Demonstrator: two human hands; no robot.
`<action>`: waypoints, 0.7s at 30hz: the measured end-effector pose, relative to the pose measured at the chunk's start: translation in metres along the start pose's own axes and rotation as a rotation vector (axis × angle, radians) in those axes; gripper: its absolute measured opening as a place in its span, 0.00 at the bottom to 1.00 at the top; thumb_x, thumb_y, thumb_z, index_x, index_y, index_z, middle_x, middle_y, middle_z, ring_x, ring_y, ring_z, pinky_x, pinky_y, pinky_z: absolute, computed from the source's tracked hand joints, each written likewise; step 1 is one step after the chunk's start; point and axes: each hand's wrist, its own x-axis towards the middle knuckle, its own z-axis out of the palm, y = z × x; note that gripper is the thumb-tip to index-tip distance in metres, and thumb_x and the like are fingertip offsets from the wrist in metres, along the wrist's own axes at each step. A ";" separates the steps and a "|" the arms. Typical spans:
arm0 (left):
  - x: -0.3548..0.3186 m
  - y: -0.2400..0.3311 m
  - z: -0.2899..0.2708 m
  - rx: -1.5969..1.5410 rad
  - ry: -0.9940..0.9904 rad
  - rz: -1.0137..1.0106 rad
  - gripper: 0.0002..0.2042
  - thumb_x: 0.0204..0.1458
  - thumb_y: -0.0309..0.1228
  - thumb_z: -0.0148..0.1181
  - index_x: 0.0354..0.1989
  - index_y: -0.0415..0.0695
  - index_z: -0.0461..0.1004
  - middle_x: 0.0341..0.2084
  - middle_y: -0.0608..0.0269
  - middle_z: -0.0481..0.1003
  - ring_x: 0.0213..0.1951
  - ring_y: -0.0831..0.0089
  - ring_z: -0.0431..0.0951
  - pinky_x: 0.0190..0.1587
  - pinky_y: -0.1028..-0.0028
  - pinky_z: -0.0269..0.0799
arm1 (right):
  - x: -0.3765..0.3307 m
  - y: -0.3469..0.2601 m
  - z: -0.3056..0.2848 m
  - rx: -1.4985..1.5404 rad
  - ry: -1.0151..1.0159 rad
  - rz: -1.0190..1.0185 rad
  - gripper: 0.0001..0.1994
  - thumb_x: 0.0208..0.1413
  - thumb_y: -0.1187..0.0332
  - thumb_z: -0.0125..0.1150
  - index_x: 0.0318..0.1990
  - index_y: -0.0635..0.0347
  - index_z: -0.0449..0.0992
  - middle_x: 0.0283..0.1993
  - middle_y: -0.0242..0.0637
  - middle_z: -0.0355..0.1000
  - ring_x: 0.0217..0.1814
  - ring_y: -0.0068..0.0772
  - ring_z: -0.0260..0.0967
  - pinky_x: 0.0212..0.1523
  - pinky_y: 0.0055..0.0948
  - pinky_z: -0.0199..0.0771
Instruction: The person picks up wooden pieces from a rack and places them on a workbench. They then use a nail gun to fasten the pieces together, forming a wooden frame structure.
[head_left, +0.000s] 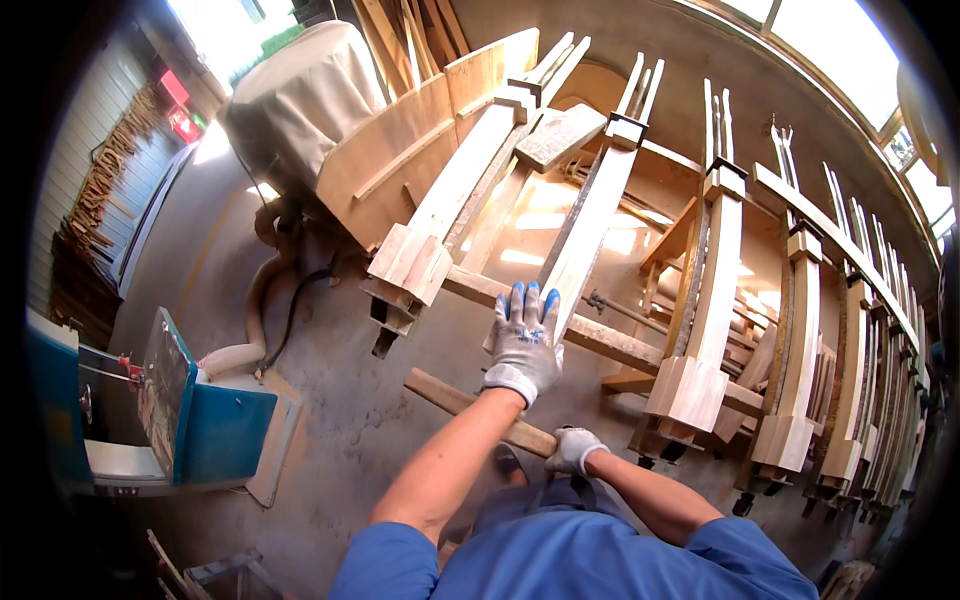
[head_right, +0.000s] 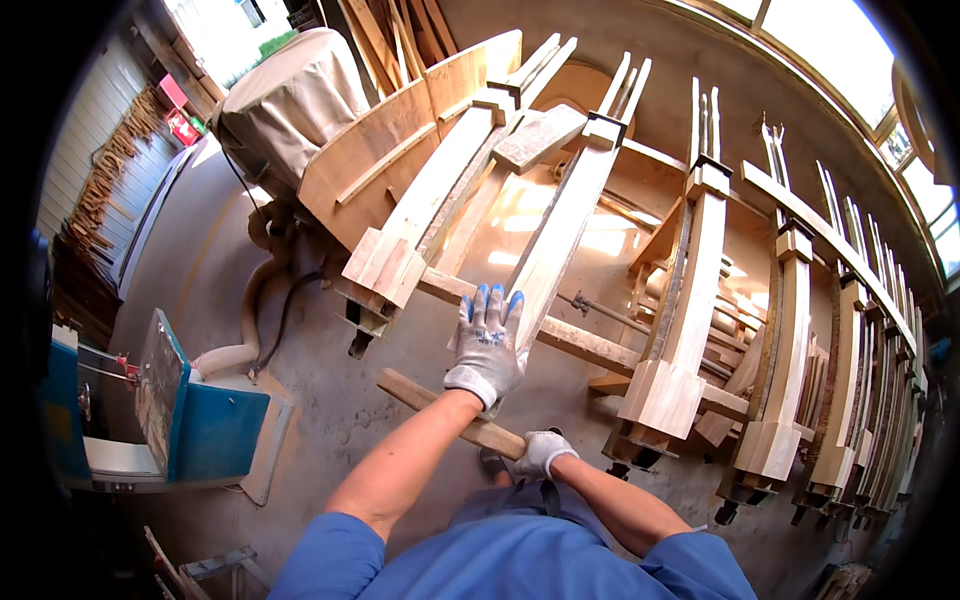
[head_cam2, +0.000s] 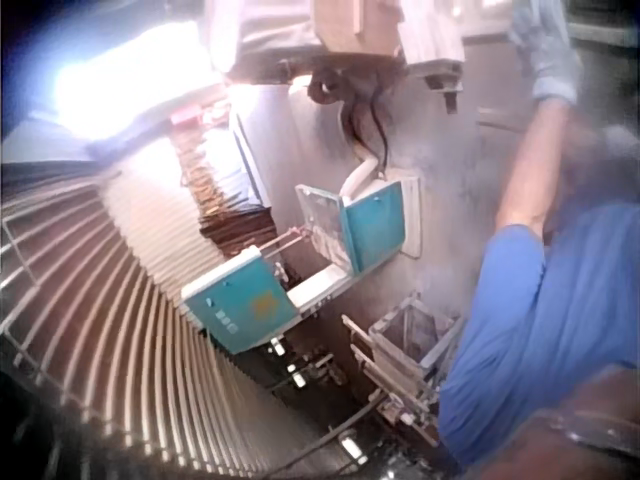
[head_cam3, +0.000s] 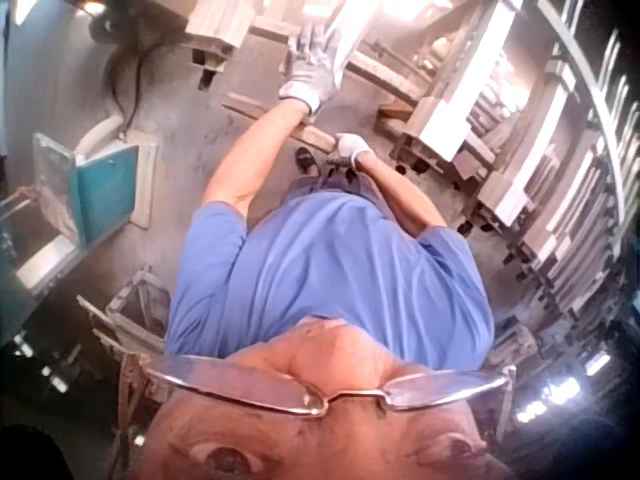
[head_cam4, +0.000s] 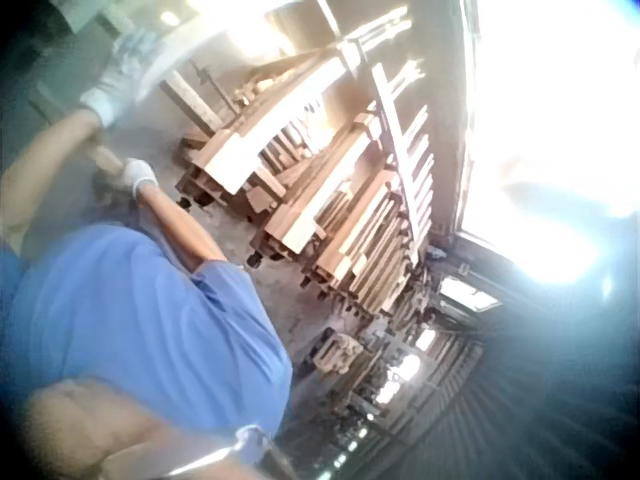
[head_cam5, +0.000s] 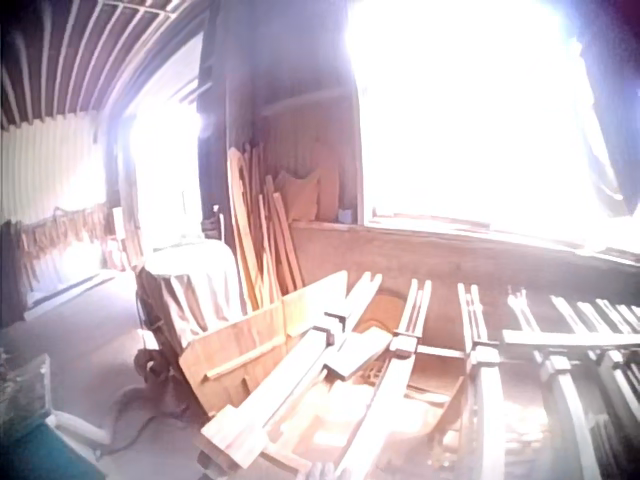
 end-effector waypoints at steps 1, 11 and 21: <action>0.001 0.001 -0.002 -0.006 -0.014 -0.002 0.41 0.63 0.50 0.52 0.80 0.45 0.47 0.79 0.43 0.47 0.80 0.43 0.42 0.78 0.44 0.30 | -0.022 -0.011 -0.013 -0.075 0.022 -0.007 0.37 0.39 0.43 0.75 0.54 0.61 0.81 0.49 0.52 0.82 0.53 0.52 0.80 0.57 0.42 0.78; 0.001 -0.008 -0.019 -0.085 -0.127 0.045 0.45 0.62 0.58 0.53 0.81 0.47 0.44 0.80 0.44 0.44 0.80 0.45 0.38 0.79 0.46 0.28 | -0.099 -0.096 -0.044 0.229 0.254 -0.189 0.45 0.51 0.37 0.68 0.70 0.58 0.68 0.46 0.52 0.83 0.50 0.51 0.82 0.56 0.42 0.79; 0.010 -0.029 -0.024 -0.011 -0.185 0.156 0.47 0.58 0.68 0.52 0.80 0.52 0.52 0.76 0.49 0.55 0.78 0.46 0.49 0.77 0.49 0.40 | -0.101 -0.088 -0.042 0.173 0.279 -0.272 0.46 0.51 0.31 0.64 0.68 0.59 0.72 0.49 0.53 0.82 0.54 0.53 0.81 0.58 0.43 0.78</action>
